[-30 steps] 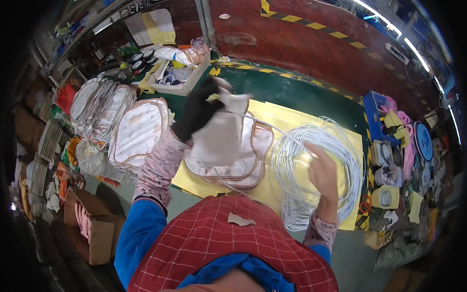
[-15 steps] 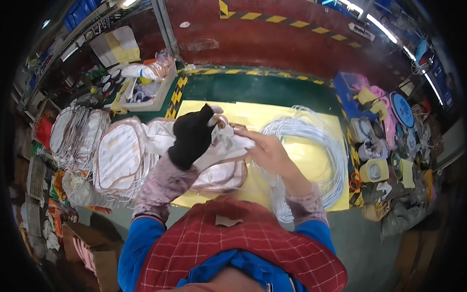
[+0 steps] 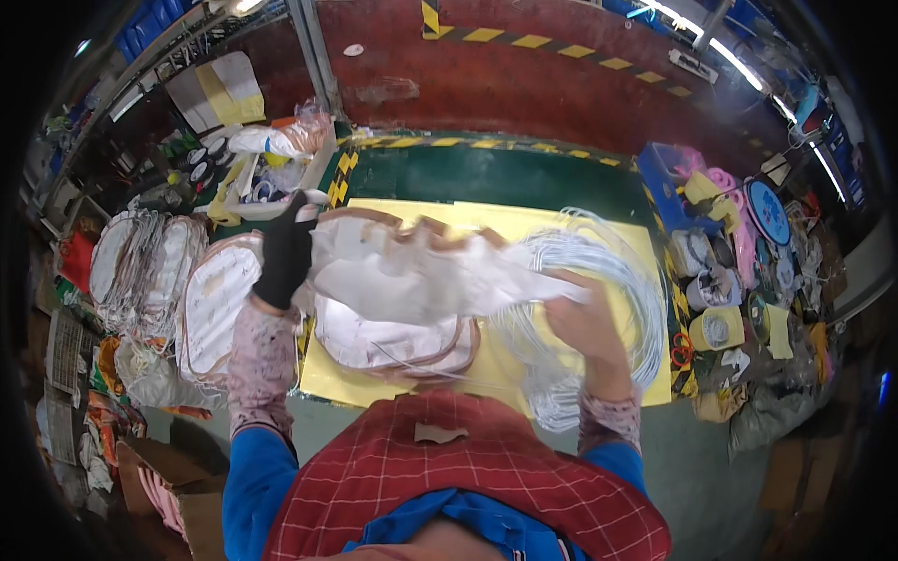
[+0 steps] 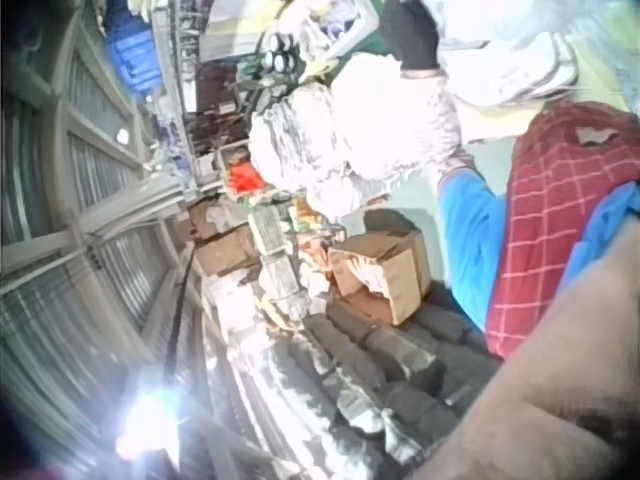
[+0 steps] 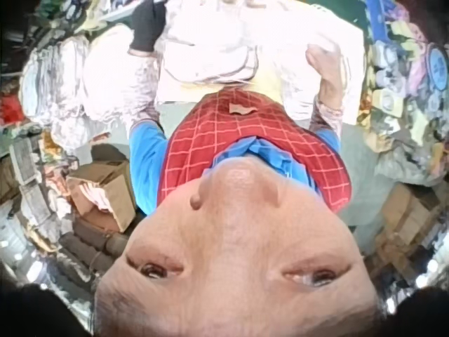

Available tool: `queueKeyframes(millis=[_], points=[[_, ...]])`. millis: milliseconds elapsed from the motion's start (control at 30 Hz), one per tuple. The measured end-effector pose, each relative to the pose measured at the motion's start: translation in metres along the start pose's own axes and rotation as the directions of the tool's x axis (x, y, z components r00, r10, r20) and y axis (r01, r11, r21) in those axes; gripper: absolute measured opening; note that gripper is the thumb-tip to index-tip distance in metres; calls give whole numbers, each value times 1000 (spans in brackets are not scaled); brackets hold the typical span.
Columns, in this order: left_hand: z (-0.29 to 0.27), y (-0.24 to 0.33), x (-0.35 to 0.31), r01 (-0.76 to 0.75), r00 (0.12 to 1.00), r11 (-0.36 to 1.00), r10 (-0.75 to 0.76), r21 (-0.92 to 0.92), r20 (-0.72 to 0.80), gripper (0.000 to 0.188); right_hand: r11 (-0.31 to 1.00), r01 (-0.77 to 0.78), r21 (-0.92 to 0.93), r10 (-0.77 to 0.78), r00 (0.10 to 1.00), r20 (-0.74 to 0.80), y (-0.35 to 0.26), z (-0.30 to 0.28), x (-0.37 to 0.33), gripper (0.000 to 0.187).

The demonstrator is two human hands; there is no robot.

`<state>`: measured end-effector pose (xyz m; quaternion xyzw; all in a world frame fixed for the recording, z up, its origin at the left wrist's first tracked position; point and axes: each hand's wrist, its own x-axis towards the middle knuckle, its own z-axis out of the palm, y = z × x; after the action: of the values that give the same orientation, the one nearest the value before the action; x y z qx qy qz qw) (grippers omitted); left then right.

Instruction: The person repeatedly picks up white cushion-like items and wraps them with white wire, then places the finished items on a pile. The person handles the cushions and wire by hand throughout the clip.

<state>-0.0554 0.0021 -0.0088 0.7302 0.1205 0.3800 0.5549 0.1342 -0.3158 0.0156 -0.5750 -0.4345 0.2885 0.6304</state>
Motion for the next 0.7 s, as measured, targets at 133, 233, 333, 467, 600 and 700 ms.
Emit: queueKeyframes(millis=[133,233,333,467,600,700], points=[[30,26,-23,-343,933,786,221,515,283,20,969,-28,-246,51,995,86,23,33,25,18],[-31,38,-8,-397,916,855,349,334,195,25,964,-35,-263,10,995,-95,4,2,12,12],[-85,11,-14,-289,834,834,-21,470,551,32,927,72,-367,-126,984,-126,12,-4,28,14],[-47,-11,-52,-314,802,835,-22,453,597,26,909,235,-345,-224,972,72,25,44,66,17],[-104,-60,-72,159,969,851,-36,501,-246,26,969,-220,112,247,884,-398,70,9,54,41],[-130,-158,-80,-237,788,482,603,843,-123,33,961,-264,81,276,929,-246,155,9,16,51]])
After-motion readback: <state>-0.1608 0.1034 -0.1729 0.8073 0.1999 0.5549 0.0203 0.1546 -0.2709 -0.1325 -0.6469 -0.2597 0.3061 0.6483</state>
